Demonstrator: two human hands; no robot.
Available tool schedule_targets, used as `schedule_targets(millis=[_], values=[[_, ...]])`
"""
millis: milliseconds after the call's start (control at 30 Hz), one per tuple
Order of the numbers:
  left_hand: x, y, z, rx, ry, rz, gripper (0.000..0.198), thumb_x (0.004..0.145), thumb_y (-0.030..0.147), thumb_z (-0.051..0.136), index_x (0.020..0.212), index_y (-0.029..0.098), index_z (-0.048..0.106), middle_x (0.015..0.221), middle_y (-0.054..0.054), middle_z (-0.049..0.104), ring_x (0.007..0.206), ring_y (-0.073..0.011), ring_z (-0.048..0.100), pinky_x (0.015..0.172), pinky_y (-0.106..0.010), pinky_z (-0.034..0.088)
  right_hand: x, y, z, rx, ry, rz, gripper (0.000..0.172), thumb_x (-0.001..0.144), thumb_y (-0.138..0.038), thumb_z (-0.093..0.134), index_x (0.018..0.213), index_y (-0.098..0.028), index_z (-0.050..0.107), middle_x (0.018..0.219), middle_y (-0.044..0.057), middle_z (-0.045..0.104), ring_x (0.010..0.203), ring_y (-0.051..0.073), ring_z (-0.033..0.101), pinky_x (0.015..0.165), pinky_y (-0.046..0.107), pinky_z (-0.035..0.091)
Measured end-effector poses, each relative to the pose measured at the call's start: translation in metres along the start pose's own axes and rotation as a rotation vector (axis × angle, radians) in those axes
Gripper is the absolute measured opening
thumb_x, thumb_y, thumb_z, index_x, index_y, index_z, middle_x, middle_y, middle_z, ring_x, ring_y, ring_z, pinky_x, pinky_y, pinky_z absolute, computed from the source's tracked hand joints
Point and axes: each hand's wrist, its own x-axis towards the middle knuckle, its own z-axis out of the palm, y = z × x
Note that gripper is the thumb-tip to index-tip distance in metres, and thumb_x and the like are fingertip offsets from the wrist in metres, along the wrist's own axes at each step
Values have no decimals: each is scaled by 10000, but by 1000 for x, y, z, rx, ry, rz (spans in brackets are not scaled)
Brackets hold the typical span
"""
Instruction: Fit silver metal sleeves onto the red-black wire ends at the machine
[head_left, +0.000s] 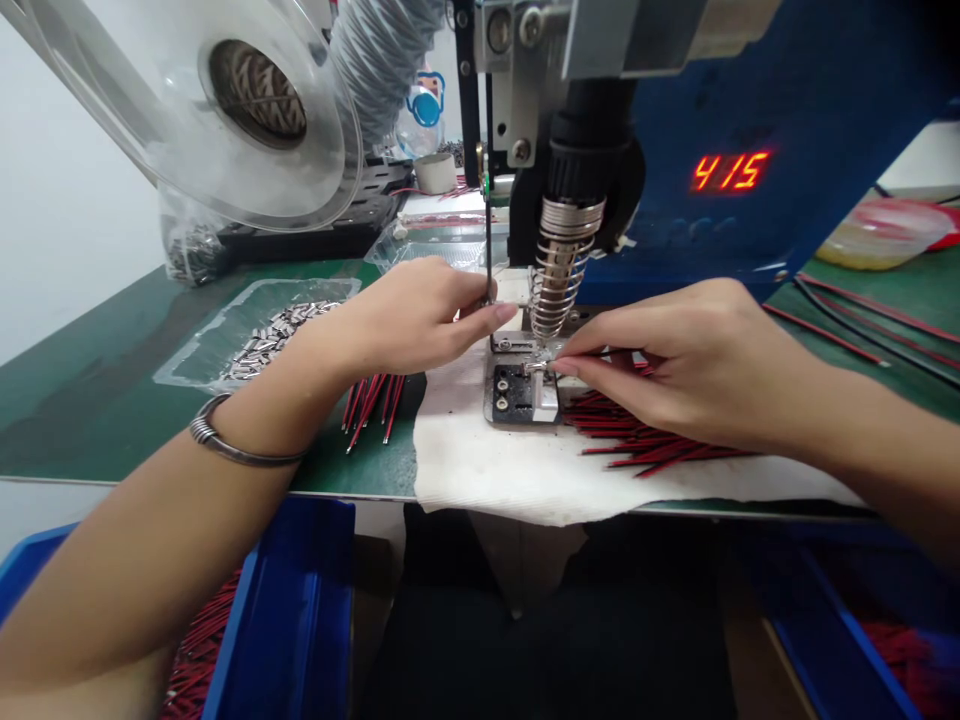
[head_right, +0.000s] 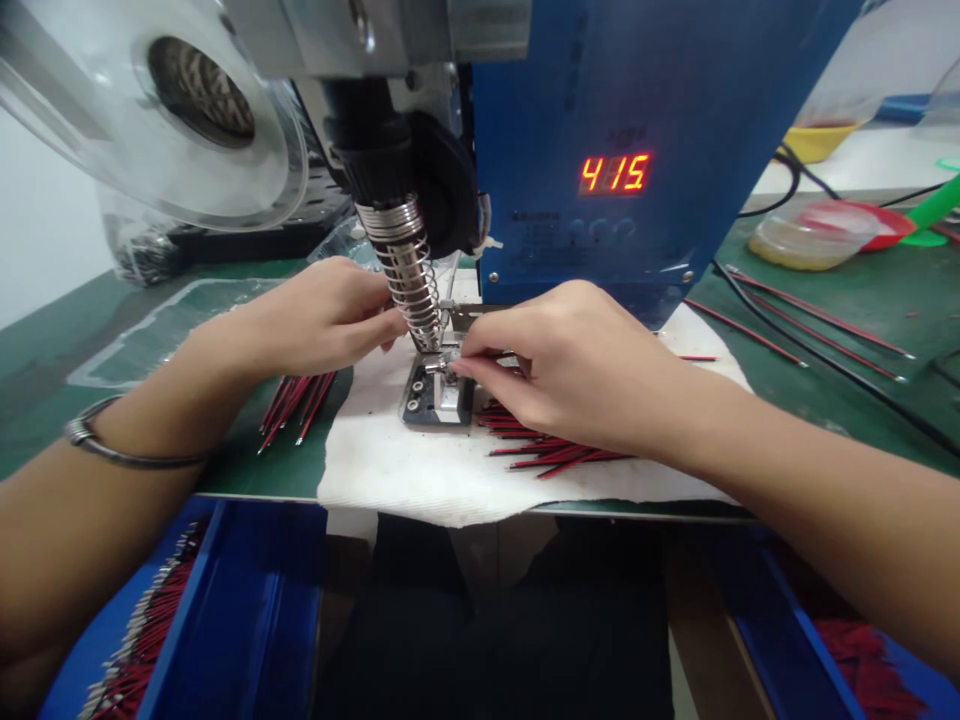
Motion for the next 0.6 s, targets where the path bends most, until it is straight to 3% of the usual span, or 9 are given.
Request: schedule_targets(millis=[400,600], values=[[0,-1,1,-19,14,21,430,1014,478,398,668,234,474,547,-20,534,531,-158,451,603,-360,315,-1,0,0,26,-5,-58,142,984,-173,639,942,-178,774,858,45,828,653,177,745,611,282,533],[0,0,1,-21,-4,-7,435,1014,485,395,675,230,490,557,-28,546,542,-161,459,604,-353,325,-2,-1,1,32,-29,20,103,983,-203,642,970,-216,743,779,8,801,553,153,684,551,280,470]])
